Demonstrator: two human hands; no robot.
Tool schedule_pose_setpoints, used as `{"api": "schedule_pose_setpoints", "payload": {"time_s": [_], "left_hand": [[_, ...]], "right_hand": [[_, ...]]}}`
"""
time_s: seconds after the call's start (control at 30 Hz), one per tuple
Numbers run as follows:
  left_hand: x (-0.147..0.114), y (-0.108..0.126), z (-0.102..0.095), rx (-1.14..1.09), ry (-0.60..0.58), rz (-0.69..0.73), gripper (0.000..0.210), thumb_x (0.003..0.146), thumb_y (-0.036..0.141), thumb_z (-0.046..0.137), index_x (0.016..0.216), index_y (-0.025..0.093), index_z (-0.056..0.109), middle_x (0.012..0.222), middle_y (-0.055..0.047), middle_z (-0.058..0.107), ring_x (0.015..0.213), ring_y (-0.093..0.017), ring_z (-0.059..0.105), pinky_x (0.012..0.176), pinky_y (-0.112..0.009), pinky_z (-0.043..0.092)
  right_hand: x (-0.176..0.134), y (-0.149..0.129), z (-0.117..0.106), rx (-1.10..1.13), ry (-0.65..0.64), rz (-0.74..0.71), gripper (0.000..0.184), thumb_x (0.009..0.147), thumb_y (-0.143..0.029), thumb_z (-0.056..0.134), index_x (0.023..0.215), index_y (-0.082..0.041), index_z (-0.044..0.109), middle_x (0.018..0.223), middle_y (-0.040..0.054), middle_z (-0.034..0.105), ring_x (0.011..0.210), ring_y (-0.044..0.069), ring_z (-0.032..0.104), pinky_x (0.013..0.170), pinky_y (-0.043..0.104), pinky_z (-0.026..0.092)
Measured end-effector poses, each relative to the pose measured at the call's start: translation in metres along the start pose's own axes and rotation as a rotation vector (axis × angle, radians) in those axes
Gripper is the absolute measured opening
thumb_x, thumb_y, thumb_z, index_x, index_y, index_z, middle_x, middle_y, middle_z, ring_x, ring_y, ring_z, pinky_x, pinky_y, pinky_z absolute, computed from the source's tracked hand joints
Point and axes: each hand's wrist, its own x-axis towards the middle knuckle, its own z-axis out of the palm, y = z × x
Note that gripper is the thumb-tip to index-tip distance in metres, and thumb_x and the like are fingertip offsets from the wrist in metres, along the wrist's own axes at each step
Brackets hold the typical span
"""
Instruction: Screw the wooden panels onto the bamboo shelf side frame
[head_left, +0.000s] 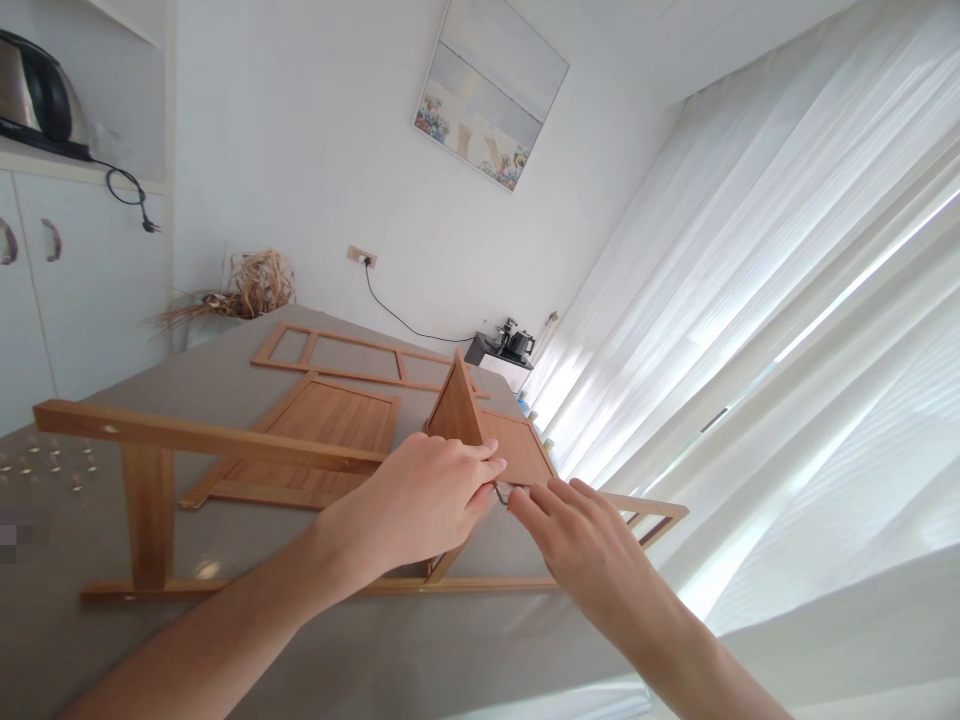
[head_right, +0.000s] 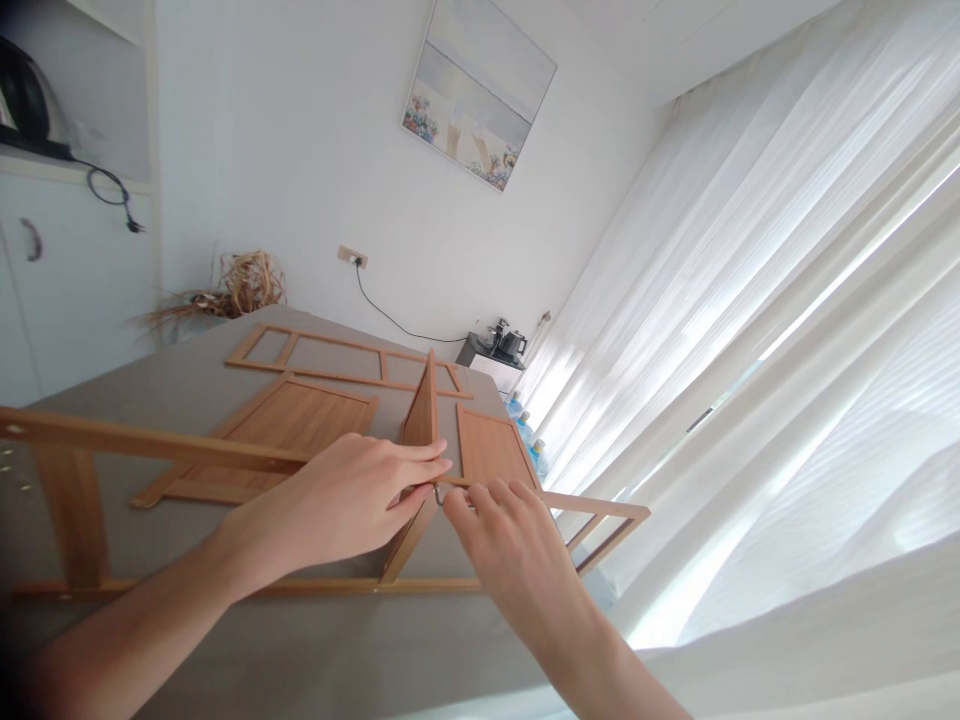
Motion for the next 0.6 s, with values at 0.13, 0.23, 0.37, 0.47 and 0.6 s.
{"api": "schedule_pose_setpoints", "payload": {"time_s": [0.13, 0.23, 0.37, 0.47, 0.6], "left_hand": [[0.000, 0.000, 0.001, -0.009, -0.021, -0.014, 0.038, 0.099, 0.026, 0.036, 0.115, 0.029, 0.071, 0.139, 0.001, 0.064, 0.072, -0.020, 0.074, 0.059, -0.034, 0.051], [0.000, 0.000, 0.001, -0.019, -0.029, -0.025, 0.040, 0.099, 0.025, 0.037, 0.122, 0.030, 0.069, 0.142, 0.000, 0.061, 0.074, -0.020, 0.075, 0.062, -0.034, 0.053], [0.001, 0.002, -0.002, -0.080, -0.047, -0.040, 0.040, 0.097, 0.024, 0.039, 0.121, 0.029, 0.071, 0.138, -0.001, 0.064, 0.079, -0.020, 0.076, 0.067, -0.032, 0.055], [0.001, 0.003, -0.004, -0.111, -0.068, -0.042, 0.040, 0.097, 0.023, 0.040, 0.120, 0.028, 0.072, 0.138, -0.001, 0.064, 0.083, -0.018, 0.076, 0.067, -0.028, 0.054], [0.002, 0.001, -0.002, -0.085, -0.063, -0.023, 0.041, 0.099, 0.024, 0.037, 0.123, 0.029, 0.071, 0.139, 0.001, 0.064, 0.087, -0.019, 0.076, 0.065, -0.028, 0.053]], "right_hand": [[-0.002, -0.002, 0.010, 0.111, 0.012, 0.057, 0.028, 0.079, 0.006, 0.043, 0.080, -0.022, 0.043, 0.066, -0.0033, 0.050, 0.055, 0.014, 0.042, 0.055, 0.029, 0.024], [-0.004, -0.015, 0.026, 0.418, 0.012, 0.200, 0.021, 0.097, -0.010, 0.039, 0.080, -0.023, 0.041, 0.064, -0.0033, 0.055, 0.053, 0.013, 0.048, 0.051, 0.027, 0.027], [0.000, -0.048, 0.045, 1.151, 0.077, 0.495, 0.030, 0.108, -0.032, 0.027, 0.086, -0.022, 0.045, 0.077, -0.0015, 0.068, 0.051, 0.008, 0.061, 0.053, 0.021, 0.043], [0.007, -0.071, 0.056, 1.381, 0.202, 0.609, 0.034, 0.108, -0.041, 0.027, 0.089, -0.022, 0.048, 0.076, 0.0002, 0.068, 0.054, 0.009, 0.065, 0.054, 0.019, 0.047], [0.009, -0.087, 0.072, 1.225, 0.391, 0.602, 0.029, 0.107, -0.032, 0.031, 0.084, -0.023, 0.046, 0.069, -0.0016, 0.065, 0.055, 0.009, 0.061, 0.056, 0.018, 0.046]]}}
